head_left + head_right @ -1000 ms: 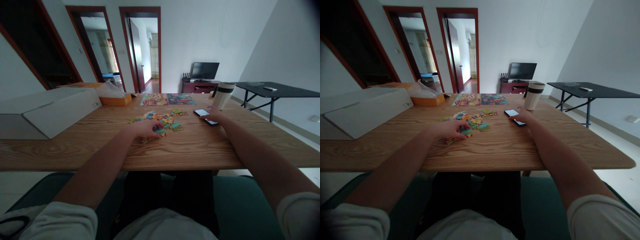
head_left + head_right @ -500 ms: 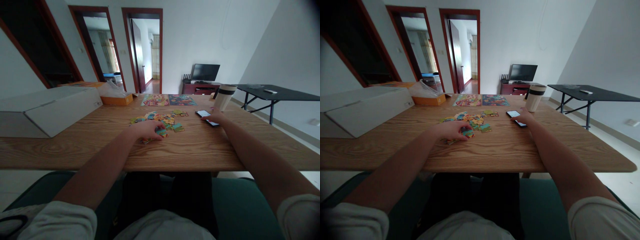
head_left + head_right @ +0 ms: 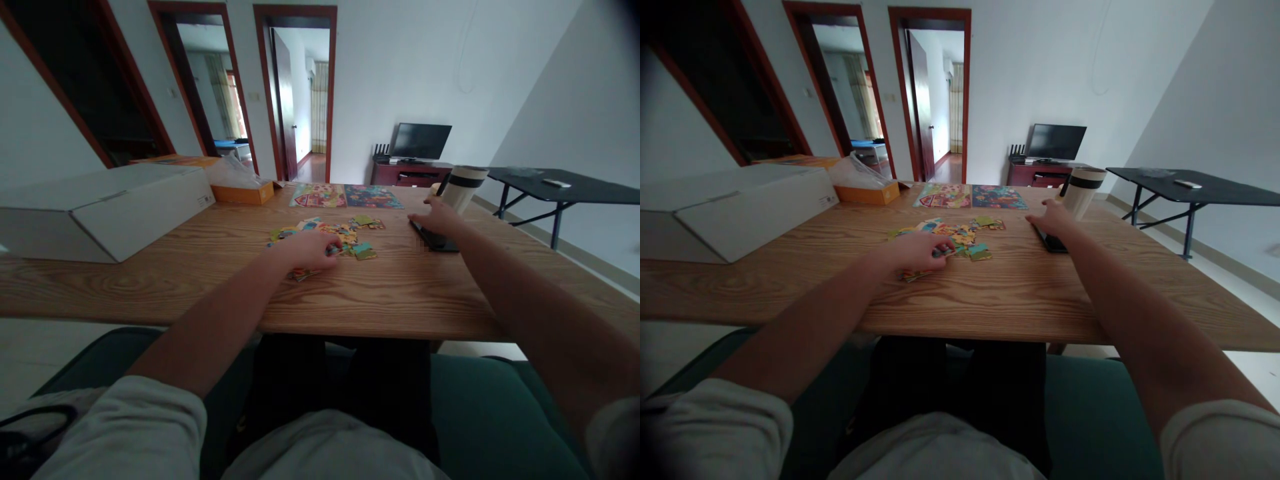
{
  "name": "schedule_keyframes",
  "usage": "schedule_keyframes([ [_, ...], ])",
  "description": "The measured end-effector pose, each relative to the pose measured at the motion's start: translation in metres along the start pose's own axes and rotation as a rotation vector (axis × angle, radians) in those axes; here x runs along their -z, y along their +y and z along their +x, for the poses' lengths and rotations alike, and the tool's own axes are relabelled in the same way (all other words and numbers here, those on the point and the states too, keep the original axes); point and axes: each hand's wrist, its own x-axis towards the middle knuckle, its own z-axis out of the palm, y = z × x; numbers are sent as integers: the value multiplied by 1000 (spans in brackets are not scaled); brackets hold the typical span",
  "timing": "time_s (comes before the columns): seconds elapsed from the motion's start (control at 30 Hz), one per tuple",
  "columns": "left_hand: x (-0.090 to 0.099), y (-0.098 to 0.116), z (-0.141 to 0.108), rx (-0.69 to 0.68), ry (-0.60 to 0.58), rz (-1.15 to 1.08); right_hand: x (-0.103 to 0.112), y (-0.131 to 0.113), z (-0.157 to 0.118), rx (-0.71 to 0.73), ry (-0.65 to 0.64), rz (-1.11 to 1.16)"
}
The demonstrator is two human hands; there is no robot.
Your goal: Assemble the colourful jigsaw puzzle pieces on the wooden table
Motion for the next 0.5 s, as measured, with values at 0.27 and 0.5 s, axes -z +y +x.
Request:
schedule_keyframes([
  [0.27, 14, -52, 4, 193, 316, -466, -9, -117, -52, 465, -224, 371],
  [0.5, 40, -69, -14, 140, 561, -67, -37, -118, -87, 748, -353, 131],
])
